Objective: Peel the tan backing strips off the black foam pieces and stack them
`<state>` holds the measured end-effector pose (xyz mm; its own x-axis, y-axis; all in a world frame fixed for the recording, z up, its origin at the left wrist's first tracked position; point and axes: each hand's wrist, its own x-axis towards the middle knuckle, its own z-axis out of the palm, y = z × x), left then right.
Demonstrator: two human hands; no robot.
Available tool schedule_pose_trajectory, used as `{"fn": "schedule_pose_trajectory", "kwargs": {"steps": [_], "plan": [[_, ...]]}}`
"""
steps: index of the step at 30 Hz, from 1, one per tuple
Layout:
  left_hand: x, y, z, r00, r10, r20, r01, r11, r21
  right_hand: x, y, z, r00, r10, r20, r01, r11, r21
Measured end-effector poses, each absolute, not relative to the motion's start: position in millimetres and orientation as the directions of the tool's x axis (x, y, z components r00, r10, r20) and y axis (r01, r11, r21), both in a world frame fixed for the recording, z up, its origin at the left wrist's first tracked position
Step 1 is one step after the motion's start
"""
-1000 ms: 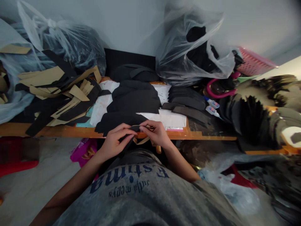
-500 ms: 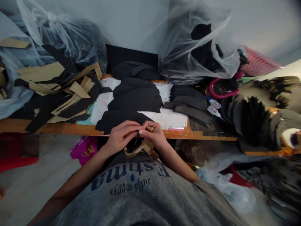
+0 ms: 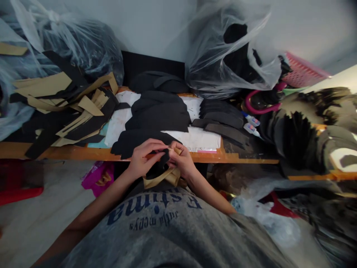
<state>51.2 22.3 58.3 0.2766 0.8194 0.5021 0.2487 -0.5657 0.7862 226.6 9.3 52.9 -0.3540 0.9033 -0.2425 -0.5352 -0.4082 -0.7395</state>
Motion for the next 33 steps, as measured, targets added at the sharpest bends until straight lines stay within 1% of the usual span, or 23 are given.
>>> {"fn": "schedule_pose_trajectory", "kwargs": {"steps": [4, 5, 9, 13, 15, 16, 18, 20, 22, 24, 26, 27, 28, 29, 30, 31, 33], "plan": [[49.3, 19.9, 55.2, 0.178, 0.826, 0.535, 0.238, -0.563, 0.791, 225.4, 9.6, 50.8, -0.363, 0.895, -0.259, -0.591, -0.435, -0.679], [48.7, 19.7, 54.7, 0.180, 0.829, 0.529, 0.237, -0.559, 0.794, 225.5, 9.6, 50.6, -0.364, 0.894, -0.260, -0.594, -0.438, -0.675], [47.8, 20.2, 56.9, 0.285, 0.800, 0.528, 0.240, -0.593, 0.769, 222.0, 7.4, 50.6, -0.382, 0.889, -0.253, -0.575, -0.443, -0.688], [47.3, 17.8, 55.6, 0.264, 0.800, 0.539, 0.257, -0.596, 0.760, 216.1, 6.2, 48.3, -0.409, 0.870, -0.275, -0.581, -0.481, -0.657], [44.4, 16.8, 50.3, 0.175, 0.827, 0.534, 0.232, -0.562, 0.794, 221.0, 9.9, 45.4, -0.335, 0.886, -0.320, -0.607, -0.463, -0.646], [41.0, 17.3, 47.1, 0.089, 0.844, 0.529, 0.191, -0.536, 0.822, 227.5, 13.2, 43.4, -0.271, 0.893, -0.359, -0.619, -0.447, -0.646], [29.1, 20.9, 41.8, -0.145, 0.864, 0.482, 0.044, -0.481, 0.876, 249.8, 21.1, 38.9, -0.137, 0.887, -0.440, -0.629, -0.421, -0.653], [10.2, 27.3, 41.1, -0.353, 0.859, 0.370, -0.131, -0.437, 0.890, 281.8, 28.1, 34.4, -0.027, 0.880, -0.474, -0.620, -0.387, -0.682], [-11.1, 34.1, 45.6, -0.470, 0.836, 0.284, -0.230, -0.426, 0.875, 315.8, 31.8, 32.1, 0.106, 0.903, -0.416, -0.572, -0.287, -0.769], [-27.0, 38.9, 51.7, -0.515, 0.813, 0.271, -0.233, -0.437, 0.869, 341.8, 32.2, 33.7, 0.185, 0.923, -0.337, -0.428, -0.233, -0.873], [-30.5, 40.1, 54.4, -0.447, 0.832, 0.328, -0.129, -0.423, 0.897, 352.8, 31.9, 39.0, 0.169, 0.946, -0.277, -0.297, -0.219, -0.929], [-26.9, 39.4, 53.3, -0.353, 0.860, 0.369, -0.036, -0.407, 0.913, 352.4, 32.5, 42.5, 0.138, 0.956, -0.259, -0.272, -0.215, -0.938], [-20.1, 37.9, 50.7, -0.219, 0.886, 0.408, 0.090, -0.398, 0.913, 348.8, 33.8, 45.9, 0.107, 0.962, -0.252, -0.280, -0.214, -0.936], [-10.8, 35.7, 46.8, -0.062, 0.898, 0.435, 0.226, -0.412, 0.883, 343.0, 35.8, 49.0, 0.087, 0.964, -0.251, -0.314, -0.213, -0.925], [0.0, 32.9, 42.1, 0.094, 0.890, 0.446, 0.339, -0.450, 0.826, 335.9, 38.5, 51.5, 0.078, 0.963, -0.258, -0.359, -0.214, -0.908], [11.3, 29.7, 37.3, 0.226, 0.865, 0.448, 0.403, -0.502, 0.765, 328.5, 41.6, 53.4, 0.076, 0.959, -0.272, -0.407, -0.219, -0.887], [32.1, 23.3, 29.0, 0.405, 0.795, 0.452, 0.415, -0.600, 0.684, 315.2, 47.3, 54.9, 0.075, 0.949, -0.307, -0.486, -0.234, -0.842]]}}
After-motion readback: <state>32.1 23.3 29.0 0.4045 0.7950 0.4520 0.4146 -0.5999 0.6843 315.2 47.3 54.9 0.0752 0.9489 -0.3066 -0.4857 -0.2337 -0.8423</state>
